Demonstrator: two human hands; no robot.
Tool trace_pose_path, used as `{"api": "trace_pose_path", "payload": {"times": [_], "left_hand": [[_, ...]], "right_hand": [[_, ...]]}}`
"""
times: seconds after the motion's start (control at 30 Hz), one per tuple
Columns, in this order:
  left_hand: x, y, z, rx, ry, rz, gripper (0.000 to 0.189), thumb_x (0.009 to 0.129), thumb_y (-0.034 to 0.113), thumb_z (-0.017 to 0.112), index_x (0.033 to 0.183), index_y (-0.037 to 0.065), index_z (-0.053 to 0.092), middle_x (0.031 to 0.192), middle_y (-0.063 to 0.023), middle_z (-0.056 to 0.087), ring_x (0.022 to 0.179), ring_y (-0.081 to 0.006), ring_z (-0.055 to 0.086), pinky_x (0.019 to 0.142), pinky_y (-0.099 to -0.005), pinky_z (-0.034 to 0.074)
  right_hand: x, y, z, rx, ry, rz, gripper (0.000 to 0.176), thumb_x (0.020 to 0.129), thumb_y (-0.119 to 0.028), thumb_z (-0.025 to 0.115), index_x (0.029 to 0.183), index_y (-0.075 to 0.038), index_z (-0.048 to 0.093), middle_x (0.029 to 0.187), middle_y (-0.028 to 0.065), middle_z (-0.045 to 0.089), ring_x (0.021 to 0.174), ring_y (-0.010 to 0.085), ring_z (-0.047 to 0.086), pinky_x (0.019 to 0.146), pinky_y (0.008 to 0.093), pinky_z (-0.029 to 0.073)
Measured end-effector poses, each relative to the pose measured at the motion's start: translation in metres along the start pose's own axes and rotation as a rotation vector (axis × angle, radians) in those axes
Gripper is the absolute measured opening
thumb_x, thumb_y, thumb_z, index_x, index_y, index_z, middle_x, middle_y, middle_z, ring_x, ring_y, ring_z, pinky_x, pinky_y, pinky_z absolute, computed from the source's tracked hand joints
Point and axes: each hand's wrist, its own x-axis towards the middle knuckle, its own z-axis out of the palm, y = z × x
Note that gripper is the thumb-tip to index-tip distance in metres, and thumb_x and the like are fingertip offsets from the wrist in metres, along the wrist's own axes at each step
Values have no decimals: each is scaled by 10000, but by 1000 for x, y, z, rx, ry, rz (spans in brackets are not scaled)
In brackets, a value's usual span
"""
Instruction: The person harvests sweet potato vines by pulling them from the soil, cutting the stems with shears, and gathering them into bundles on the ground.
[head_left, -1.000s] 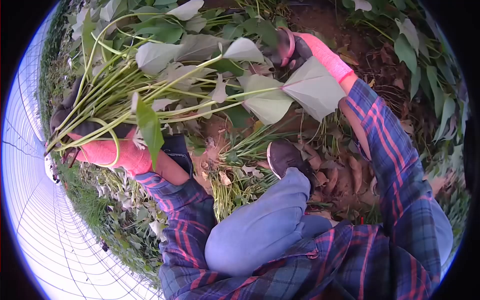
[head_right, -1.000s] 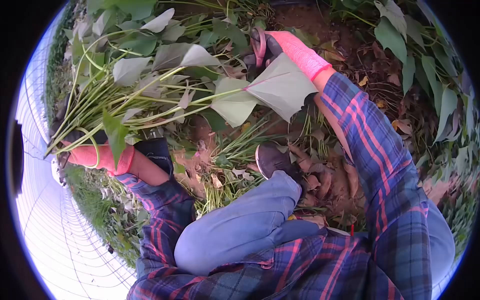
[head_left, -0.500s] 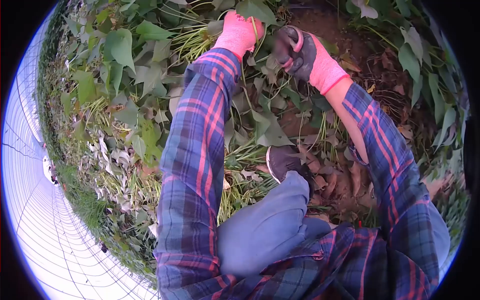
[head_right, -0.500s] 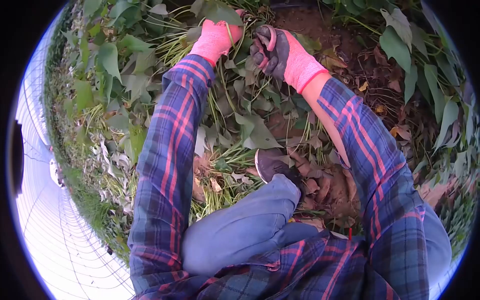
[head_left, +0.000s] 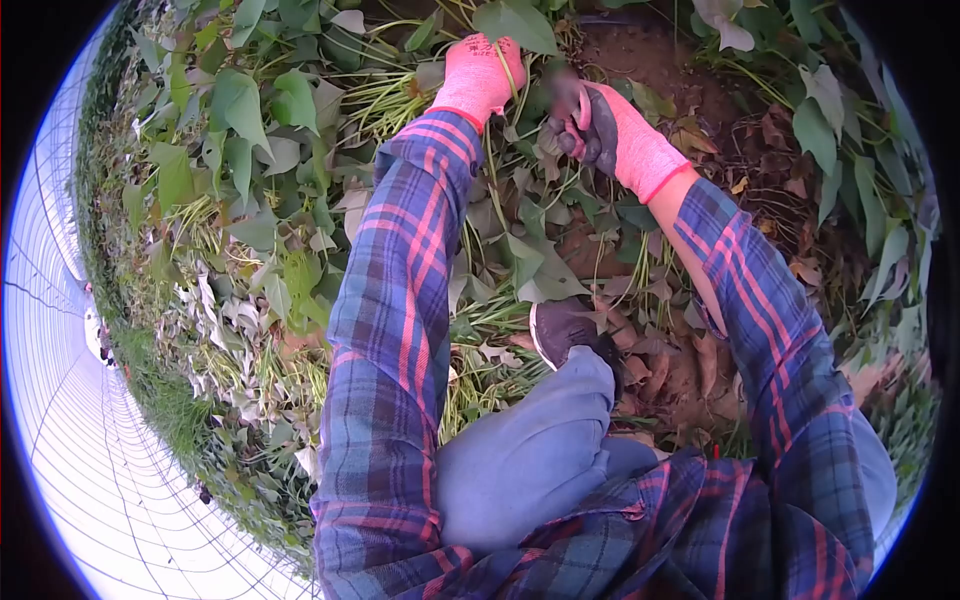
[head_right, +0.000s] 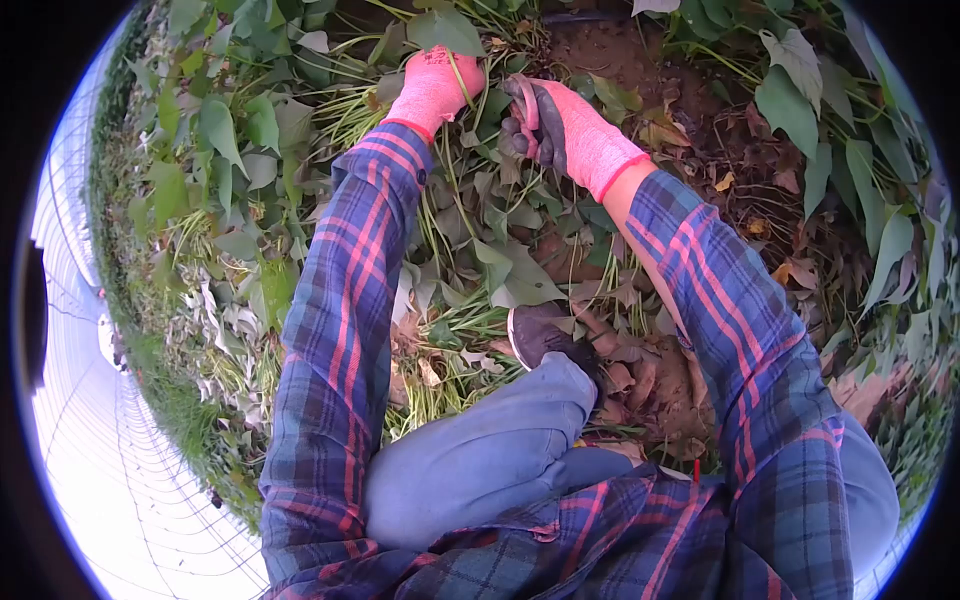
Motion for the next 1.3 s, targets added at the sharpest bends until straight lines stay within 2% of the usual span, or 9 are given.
{"api": "trace_pose_path", "payload": {"times": [0.17,0.5,0.63,0.7,0.77,0.97,1.1,1.17,1.3], "left_hand": [[5,-4,18,-126,46,-17,323,840,257,479,1067,42,560,1062,-175,610,995,-337,596,844,-432,482],[3,1,11,-12,-157,39,285,844,192,446,955,95,691,883,-88,692,876,-231,661,767,-352,514],[-12,4,15,-41,99,-12,276,831,162,447,898,117,711,822,-70,696,878,-202,659,772,-337,511],[-19,-6,13,-13,-27,-61,245,824,173,485,929,98,693,880,-114,684,948,-237,634,802,-343,500],[-49,-19,8,-316,533,-94,257,817,202,540,982,42,656,963,-163,650,978,-299,608,823,-355,490],[-144,-66,-41,-1102,1016,-347,288,816,83,636,1063,-38,550,926,-140,596,827,-201,602,715,-321,487],[-169,-106,-51,-818,1201,-359,245,845,88,616,1035,-56,564,995,-145,563,777,-191,599,694,-296,502],[-167,-103,-45,-774,1136,-236,244,829,60,606,1056,-29,610,1056,-149,565,783,-205,605,677,-319,494],[-144,-69,-37,-820,615,-230,296,833,156,588,1082,-4,599,793,-121,635,736,-194,625,664,-305,479]], "right_hand": [[-1,-5,4,12,102,16,225,931,-280,475,760,-135,459,648,-21,427,519,78,454,421,216,360],[6,-5,16,-120,214,21,175,889,-283,548,812,-126,552,580,-11,464,453,105,462,406,235,347],[1,0,17,-138,278,-16,182,882,-281,577,843,-104,567,602,0,497,466,107,485,409,232,347],[-4,3,8,-106,253,-44,187,881,-285,584,840,-103,565,617,2,507,473,106,495,409,227,348],[-6,8,-4,-50,249,-40,199,887,-295,583,830,-105,561,658,5,532,460,104,488,407,214,355],[-13,10,-31,-98,78,24,180,925,-290,524,938,-113,551,702,24,533,468,86,474,363,199,323],[-7,14,-31,-20,27,2,155,947,-241,473,930,-108,551,692,7,520,496,84,475,368,197,322],[-5,15,-34,-57,-51,23,146,949,-209,458,912,-98,545,683,-8,505,559,85,497,399,199,351],[-14,10,-17,-6,-42,24,161,951,-211,453,857,-100,520,667,-18,489,555,90,496,407,211,362]]}}
